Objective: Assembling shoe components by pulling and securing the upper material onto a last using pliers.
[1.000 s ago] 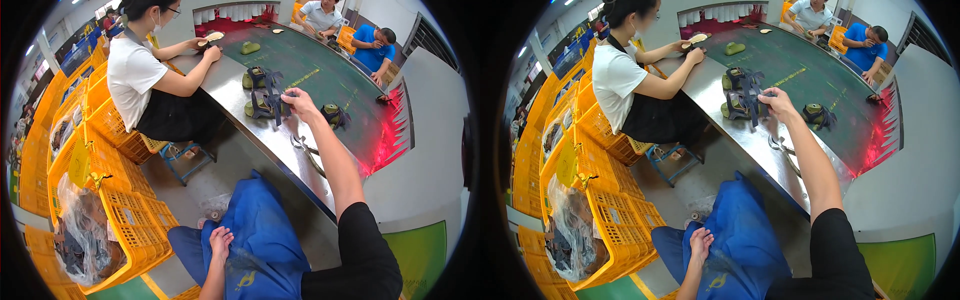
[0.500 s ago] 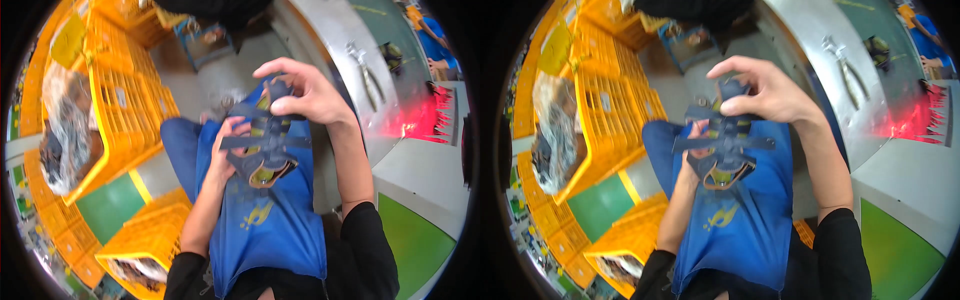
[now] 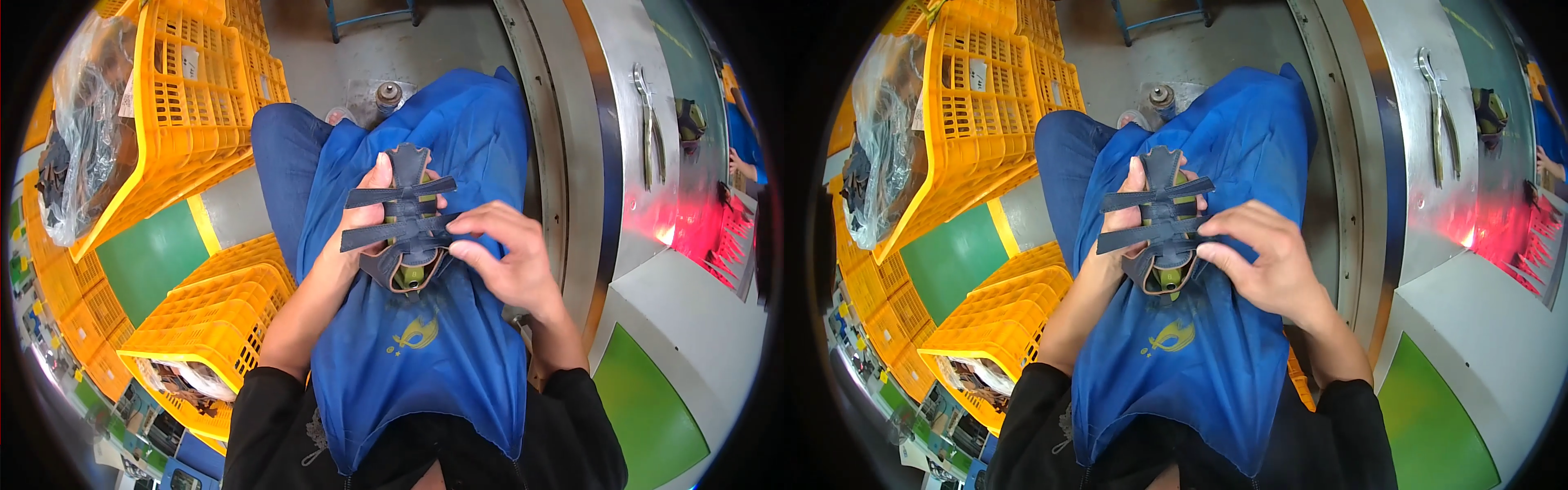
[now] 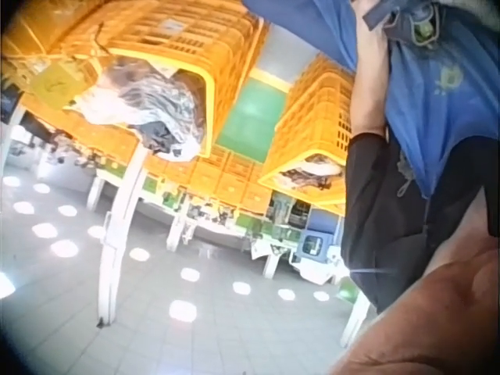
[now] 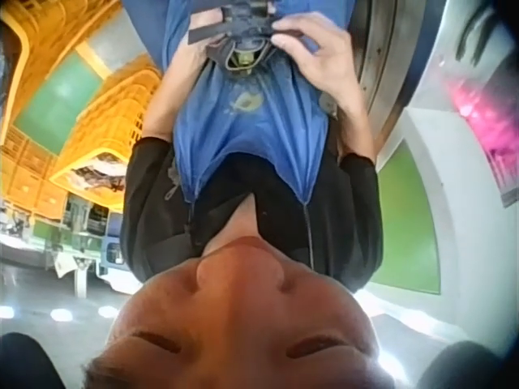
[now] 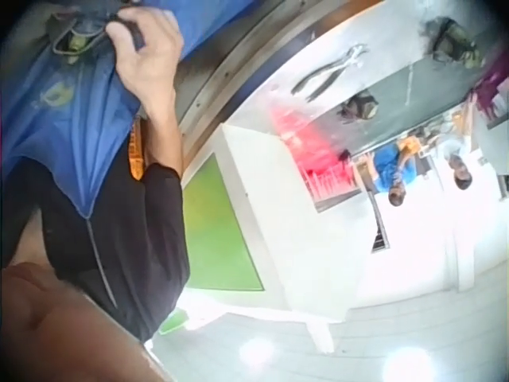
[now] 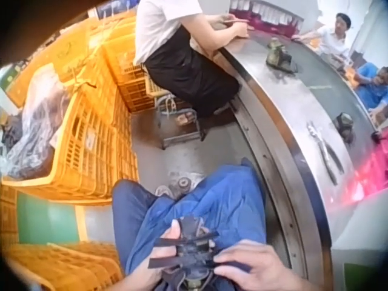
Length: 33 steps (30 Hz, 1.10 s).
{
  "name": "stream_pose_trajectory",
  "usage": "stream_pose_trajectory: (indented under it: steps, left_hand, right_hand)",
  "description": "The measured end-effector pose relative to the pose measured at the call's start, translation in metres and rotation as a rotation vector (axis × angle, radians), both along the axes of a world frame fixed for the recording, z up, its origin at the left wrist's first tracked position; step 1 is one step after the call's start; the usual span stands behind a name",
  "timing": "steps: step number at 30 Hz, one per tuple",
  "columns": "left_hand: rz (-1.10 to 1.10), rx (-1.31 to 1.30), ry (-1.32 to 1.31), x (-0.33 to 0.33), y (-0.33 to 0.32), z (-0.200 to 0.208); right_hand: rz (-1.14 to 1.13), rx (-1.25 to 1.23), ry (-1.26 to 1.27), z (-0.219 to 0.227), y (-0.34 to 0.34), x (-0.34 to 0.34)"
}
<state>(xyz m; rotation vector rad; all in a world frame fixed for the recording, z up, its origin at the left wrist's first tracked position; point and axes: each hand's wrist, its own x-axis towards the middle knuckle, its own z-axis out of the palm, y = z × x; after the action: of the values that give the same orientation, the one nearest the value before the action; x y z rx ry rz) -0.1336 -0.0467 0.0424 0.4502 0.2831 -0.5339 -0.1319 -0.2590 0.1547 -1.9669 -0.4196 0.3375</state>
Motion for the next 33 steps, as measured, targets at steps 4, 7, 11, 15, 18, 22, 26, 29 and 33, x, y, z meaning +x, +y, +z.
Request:
stream_pose_trajectory:
  steps: [4, 7, 11, 15, 18, 22, 26, 29, 33]
  left_hand:
    - [-0.059, 0.033, 0.012, 0.003, 0.001, -0.004]
    - [-0.047, 0.005, 0.034, 0.004, 0.002, -0.006]
    - [-0.03, -0.01, 0.07, 0.005, 0.0, -0.007]
    - [-0.033, -0.036, 0.15, 0.002, -0.001, -0.009]
    - [-0.033, -0.046, 0.2, -0.003, 0.0, -0.011]
    - [-0.041, 0.031, 0.13, -0.01, -0.001, -0.017]
    - [0.044, 0.111, -0.022, -0.013, 0.001, -0.012]
    - [0.088, 0.082, 0.037, -0.011, 0.001, -0.01]
    - [0.058, 0.085, -0.154, 0.004, 0.005, -0.013]
  right_hand:
    - [0.017, 0.009, 0.068, -0.014, 0.004, -0.007]
    - [0.015, 0.021, 0.055, -0.019, 0.009, -0.003]
    - [0.037, 0.031, 0.001, -0.018, 0.018, 0.001]
    - [0.064, -0.016, 0.015, -0.019, 0.016, 0.0]
    - [0.091, -0.069, 0.063, -0.017, 0.011, -0.001]
    - [0.199, -0.144, -0.162, -0.006, 0.016, 0.0]
    - [0.272, -0.144, -0.192, -0.011, 0.019, 0.001]
    - [0.3, -0.158, -0.236, -0.003, 0.03, 0.009]
    - [0.225, -0.303, -0.425, -0.003, 0.039, 0.017]
